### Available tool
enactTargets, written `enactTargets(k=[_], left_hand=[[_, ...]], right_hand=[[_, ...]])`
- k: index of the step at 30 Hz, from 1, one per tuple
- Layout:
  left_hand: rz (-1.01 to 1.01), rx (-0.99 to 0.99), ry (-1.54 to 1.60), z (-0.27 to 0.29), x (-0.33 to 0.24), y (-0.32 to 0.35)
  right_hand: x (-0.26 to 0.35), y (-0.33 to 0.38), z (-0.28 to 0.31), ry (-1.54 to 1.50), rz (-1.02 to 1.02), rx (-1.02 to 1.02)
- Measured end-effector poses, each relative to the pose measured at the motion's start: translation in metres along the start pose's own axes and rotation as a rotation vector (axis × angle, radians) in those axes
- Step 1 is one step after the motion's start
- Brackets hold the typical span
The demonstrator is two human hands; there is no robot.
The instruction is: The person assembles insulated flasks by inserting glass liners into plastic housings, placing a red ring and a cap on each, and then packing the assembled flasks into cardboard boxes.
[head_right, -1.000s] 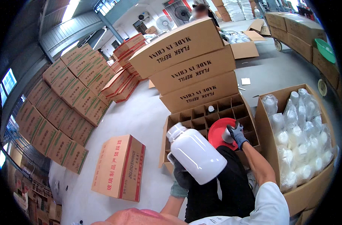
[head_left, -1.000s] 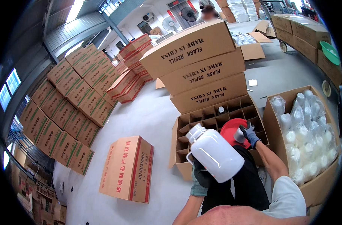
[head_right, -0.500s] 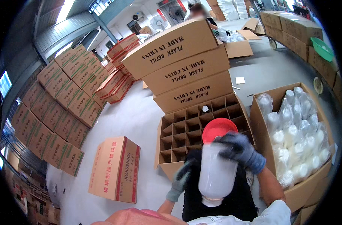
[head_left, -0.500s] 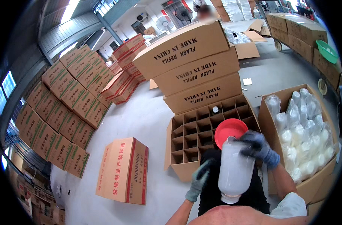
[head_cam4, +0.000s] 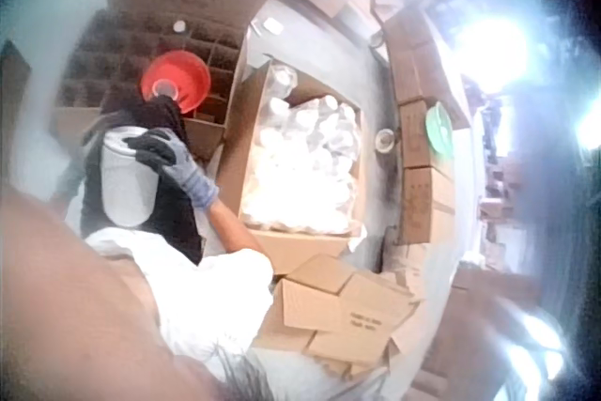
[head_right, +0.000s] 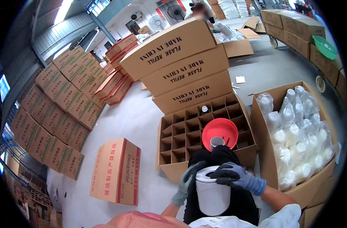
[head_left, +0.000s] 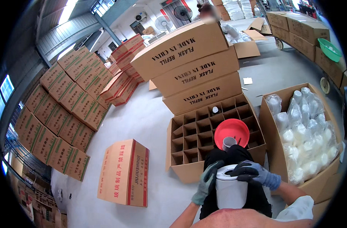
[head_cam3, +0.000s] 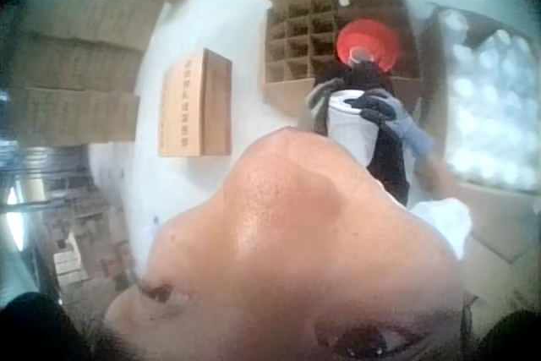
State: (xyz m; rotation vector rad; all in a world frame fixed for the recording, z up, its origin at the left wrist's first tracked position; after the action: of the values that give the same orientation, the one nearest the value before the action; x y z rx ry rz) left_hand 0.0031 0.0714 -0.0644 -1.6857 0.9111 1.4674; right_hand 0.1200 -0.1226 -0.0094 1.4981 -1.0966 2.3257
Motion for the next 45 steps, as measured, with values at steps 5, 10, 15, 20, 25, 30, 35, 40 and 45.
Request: enactTargets(k=[5,10,15,20,25,30,35,40,45], left_hand=[[-0.408,-0.01,-0.331,-0.016,-0.002,0.037],[-0.63,-0.083,-0.638,-0.047,-0.048,0.074],[-0.394,0.145,-0.395,-0.029,-0.01,0.029],[-0.412,0.174,-0.448,-0.033,-0.021,0.043],[-0.729,-0.012,-0.63,-0.059,-0.023,0.078],[-0.806,-0.057,-0.677,-0.071,-0.028,0.073],[-0.41,-0.069,-0.293,-0.038,0.005,0.057],[-0.25,-0.046,-0.41,-0.019,0.023,0.054],[0.401,0.268,-0.259,-0.019,0.039,0.055]], right_hand=[[-0.023,0.014,-0.025,-0.255,-0.441,-0.236],[-0.017,0.018,-0.009,-0.366,-0.486,-0.065],[-0.032,0.026,0.006,0.086,-0.54,-0.127],[-0.053,0.028,-0.012,0.031,-0.677,-0.035],[-0.065,0.031,-0.009,0.345,-0.431,0.025],[-0.079,0.011,-0.011,0.209,-0.279,0.021],[-0.069,0.036,-0.003,0.291,-0.625,0.09],[-0.051,0.095,0.036,0.246,-0.356,-0.294],[-0.068,0.172,0.034,0.341,-0.529,-0.144]])
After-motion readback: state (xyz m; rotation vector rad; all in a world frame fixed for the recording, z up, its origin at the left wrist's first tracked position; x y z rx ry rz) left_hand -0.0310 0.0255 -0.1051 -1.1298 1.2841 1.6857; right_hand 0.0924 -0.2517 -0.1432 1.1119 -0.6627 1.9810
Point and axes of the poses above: each hand's wrist, its own y-axis away from the middle knuckle, its own z-axis out of the back of the hand, x = y × z, the point moved 2 cm from there along -y, towards the middle knuckle, and after that the axes turned 15 degrees about -x, right-handed, at the moved point
